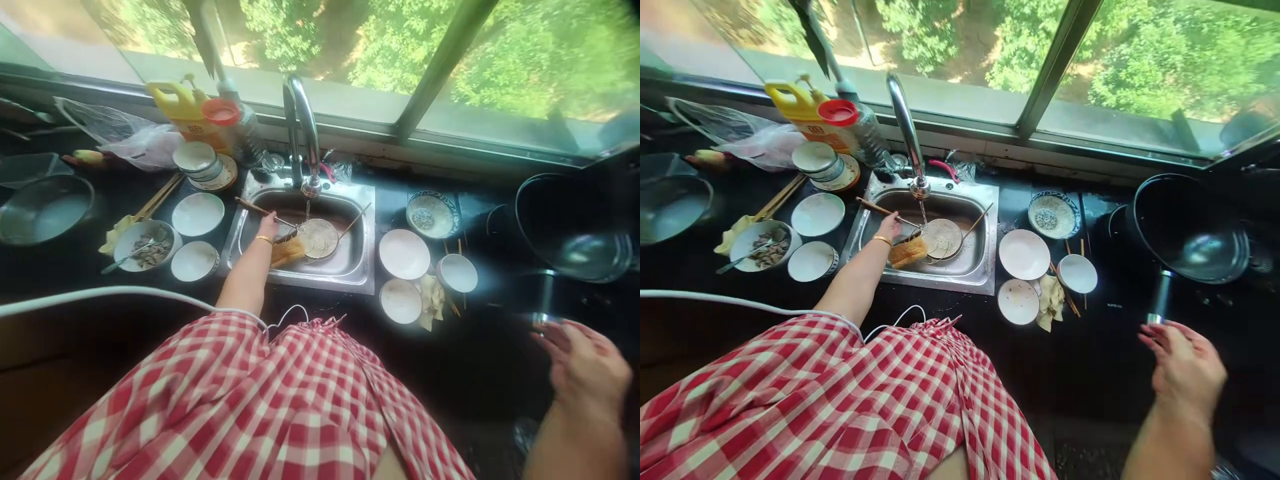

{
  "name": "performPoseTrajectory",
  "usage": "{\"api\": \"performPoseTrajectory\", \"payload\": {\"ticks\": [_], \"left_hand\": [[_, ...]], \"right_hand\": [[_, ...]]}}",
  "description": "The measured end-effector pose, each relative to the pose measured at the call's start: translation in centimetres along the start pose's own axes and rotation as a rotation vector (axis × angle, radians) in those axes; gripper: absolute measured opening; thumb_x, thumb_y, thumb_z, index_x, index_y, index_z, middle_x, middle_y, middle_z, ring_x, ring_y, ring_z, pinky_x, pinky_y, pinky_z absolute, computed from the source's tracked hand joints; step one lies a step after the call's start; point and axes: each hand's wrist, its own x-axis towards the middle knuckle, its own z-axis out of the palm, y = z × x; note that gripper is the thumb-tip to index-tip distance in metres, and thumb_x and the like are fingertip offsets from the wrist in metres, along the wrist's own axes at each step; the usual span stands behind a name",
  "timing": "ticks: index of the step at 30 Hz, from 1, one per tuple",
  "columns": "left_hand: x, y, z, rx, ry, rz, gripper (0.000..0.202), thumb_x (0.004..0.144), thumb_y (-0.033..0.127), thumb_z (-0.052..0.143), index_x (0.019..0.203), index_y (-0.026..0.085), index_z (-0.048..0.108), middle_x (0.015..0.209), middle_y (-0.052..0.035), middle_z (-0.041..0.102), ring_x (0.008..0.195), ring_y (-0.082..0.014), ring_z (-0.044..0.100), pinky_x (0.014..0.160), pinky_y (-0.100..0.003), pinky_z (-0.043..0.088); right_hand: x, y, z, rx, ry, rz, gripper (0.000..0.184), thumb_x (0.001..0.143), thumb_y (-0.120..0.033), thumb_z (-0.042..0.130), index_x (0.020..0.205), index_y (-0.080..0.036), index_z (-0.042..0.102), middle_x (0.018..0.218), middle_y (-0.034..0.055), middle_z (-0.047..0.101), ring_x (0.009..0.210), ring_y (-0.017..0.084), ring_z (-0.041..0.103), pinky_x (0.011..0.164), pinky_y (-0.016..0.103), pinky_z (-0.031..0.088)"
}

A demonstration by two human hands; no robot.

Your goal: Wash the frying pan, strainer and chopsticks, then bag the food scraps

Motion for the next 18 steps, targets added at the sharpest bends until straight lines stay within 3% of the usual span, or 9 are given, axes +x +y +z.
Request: {"api": "performPoseTrajectory", "payload": {"ticks": [2, 4, 6, 9, 12, 15, 18], "left_hand": [[0.7, 0.2, 0.8, -0.137, 0.014, -0.096, 0.023, 0.094, 0.036, 0.054, 0.11, 0.019, 0.053, 0.089, -0.0067, 0.064, 0.085, -0.0182, 0.064, 0.08, -0.036, 0.049], [0.2, 0.5, 1.7, -0.252, -0.025, -0.079, 0.02, 0.094, 0.03, 0.054, 0.111, 0.02, 0.051, 0.089, -0.0034, 0.062, 0.08, -0.0136, 0.062, 0.077, -0.03, 0.047], [-1.5, 0.7, 2.5, -0.252, -0.144, 0.068, 0.02, 0.091, 0.025, 0.057, 0.11, 0.02, 0.052, 0.089, -0.0026, 0.061, 0.081, -0.0123, 0.061, 0.075, -0.027, 0.046], [-5.3, 0.8, 3.8, -0.074, -0.342, 0.318, 0.017, 0.087, 0.024, 0.062, 0.102, 0.018, 0.056, 0.089, -0.0037, 0.061, 0.083, -0.0138, 0.059, 0.076, -0.026, 0.046], [-8.8, 0.8, 5.2, 0.18, -0.53, 0.597, 0.012, 0.089, 0.024, 0.058, 0.1, 0.017, 0.059, 0.092, -0.0053, 0.063, 0.086, -0.0158, 0.058, 0.082, -0.029, 0.046], [-11.3, 0.9, 6.5, 0.456, -0.705, 0.94, 0.016, 0.093, 0.021, 0.052, 0.104, 0.016, 0.062, 0.095, -0.0083, 0.065, 0.091, -0.019, 0.059, 0.087, -0.032, 0.046], [-13.5, 0.3, 7.4, 0.726, -0.784, 1.161, 0.023, 0.096, 0.02, 0.044, 0.103, 0.014, 0.065, 0.09, -0.011, 0.065, 0.088, -0.0209, 0.06, 0.082, -0.033, 0.047]], "right_hand": [[-4.4, -1.0, 3.9, -0.039, -0.103, 0.063, 0.023, 0.05, -0.029, 0.07, 0.071, -0.022, 0.065, 0.071, 0.0074, 0.062, 0.063, 0.016, 0.062, 0.058, 0.034, 0.051], [-8.4, -1.2, 8.2, -0.072, -0.234, 0.153, 0.027, 0.055, -0.031, 0.073, 0.079, -0.018, 0.066, 0.073, 0.0075, 0.065, 0.065, 0.017, 0.065, 0.058, 0.032, 0.054], [-12.2, -1.2, 12.7, -0.066, -0.406, 0.248, 0.028, 0.062, -0.033, 0.073, 0.083, -0.016, 0.065, 0.074, 0.0064, 0.067, 0.067, 0.017, 0.066, 0.058, 0.028, 0.054], [-16.9, -1.8, 19.7, -0.021, -0.68, 0.464, 0.024, 0.072, -0.035, 0.072, 0.084, -0.016, 0.064, 0.074, 0.0067, 0.067, 0.066, 0.015, 0.065, 0.058, 0.025, 0.053], [-19.6, -3.5, 25.2, 0.001, -0.875, 0.583, 0.034, 0.086, -0.05, 0.061, 0.09, -0.016, 0.061, 0.076, 0.0067, 0.067, 0.064, 0.014, 0.063, 0.056, 0.024, 0.051], [-20.1, -4.8, 27.6, 0.0, -1.038, 0.697, 0.051, 0.094, -0.063, 0.041, 0.1, -0.016, 0.06, 0.081, 0.0084, 0.068, 0.064, 0.015, 0.064, 0.056, 0.026, 0.052], [-19.5, -4.1, 26.9, -0.052, -1.142, 0.804, 0.045, 0.096, -0.057, 0.043, 0.102, -0.016, 0.06, 0.084, 0.0088, 0.069, 0.064, 0.015, 0.064, 0.056, 0.026, 0.053]]}}
